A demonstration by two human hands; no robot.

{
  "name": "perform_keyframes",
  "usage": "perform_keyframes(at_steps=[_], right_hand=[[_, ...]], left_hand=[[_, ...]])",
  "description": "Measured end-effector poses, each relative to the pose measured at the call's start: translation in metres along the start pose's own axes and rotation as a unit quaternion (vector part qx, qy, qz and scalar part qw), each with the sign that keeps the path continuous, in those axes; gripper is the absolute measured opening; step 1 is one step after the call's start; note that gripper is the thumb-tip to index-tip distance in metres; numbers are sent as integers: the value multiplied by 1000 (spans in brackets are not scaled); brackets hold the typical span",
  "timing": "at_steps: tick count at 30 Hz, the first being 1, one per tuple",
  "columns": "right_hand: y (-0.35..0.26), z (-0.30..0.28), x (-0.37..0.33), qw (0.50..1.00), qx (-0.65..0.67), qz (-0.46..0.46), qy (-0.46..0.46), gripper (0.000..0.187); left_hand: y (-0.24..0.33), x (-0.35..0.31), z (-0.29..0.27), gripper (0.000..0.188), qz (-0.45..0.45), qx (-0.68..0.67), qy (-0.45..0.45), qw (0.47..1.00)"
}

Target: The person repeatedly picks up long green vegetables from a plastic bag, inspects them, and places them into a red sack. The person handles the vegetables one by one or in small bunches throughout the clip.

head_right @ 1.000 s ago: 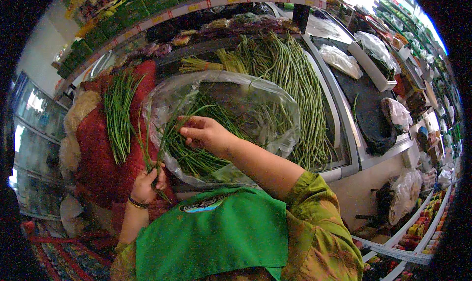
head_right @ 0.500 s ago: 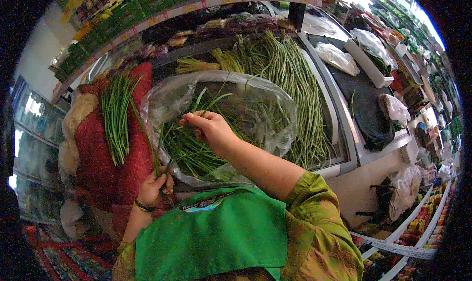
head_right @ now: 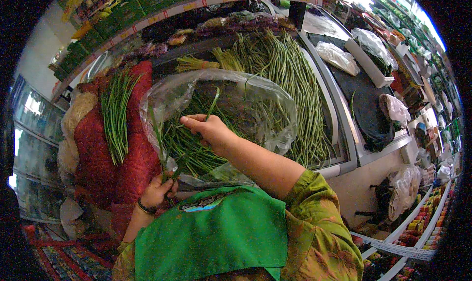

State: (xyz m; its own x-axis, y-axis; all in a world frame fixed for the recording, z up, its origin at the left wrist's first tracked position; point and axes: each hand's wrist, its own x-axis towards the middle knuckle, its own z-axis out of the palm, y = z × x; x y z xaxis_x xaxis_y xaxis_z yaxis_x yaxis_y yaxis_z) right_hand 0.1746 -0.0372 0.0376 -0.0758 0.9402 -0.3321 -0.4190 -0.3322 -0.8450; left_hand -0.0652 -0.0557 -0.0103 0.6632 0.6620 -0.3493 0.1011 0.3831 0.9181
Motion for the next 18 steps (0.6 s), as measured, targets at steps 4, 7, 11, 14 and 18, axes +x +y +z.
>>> perform_keyframes(at_steps=[4,7,11,14,18], right_hand=[[4,-2,4,999,21,-21,18,20],[11,-8,9,996,68,-52,19,17],[10,-4,6,988,134,-72,25,15],[19,-14,13,984,159,-70,41,15],[10,-17,7,983,170,-25,59,22]], left_hand=[[-6,1,1,18,-11,26,2,1000],[-7,3,0,19,-11,35,-29,999],[-2,4,2,20,-10,24,-68,997],[-3,5,3,21,-46,33,-31,998],[-11,5,3,23,-3,136,-10,991]])
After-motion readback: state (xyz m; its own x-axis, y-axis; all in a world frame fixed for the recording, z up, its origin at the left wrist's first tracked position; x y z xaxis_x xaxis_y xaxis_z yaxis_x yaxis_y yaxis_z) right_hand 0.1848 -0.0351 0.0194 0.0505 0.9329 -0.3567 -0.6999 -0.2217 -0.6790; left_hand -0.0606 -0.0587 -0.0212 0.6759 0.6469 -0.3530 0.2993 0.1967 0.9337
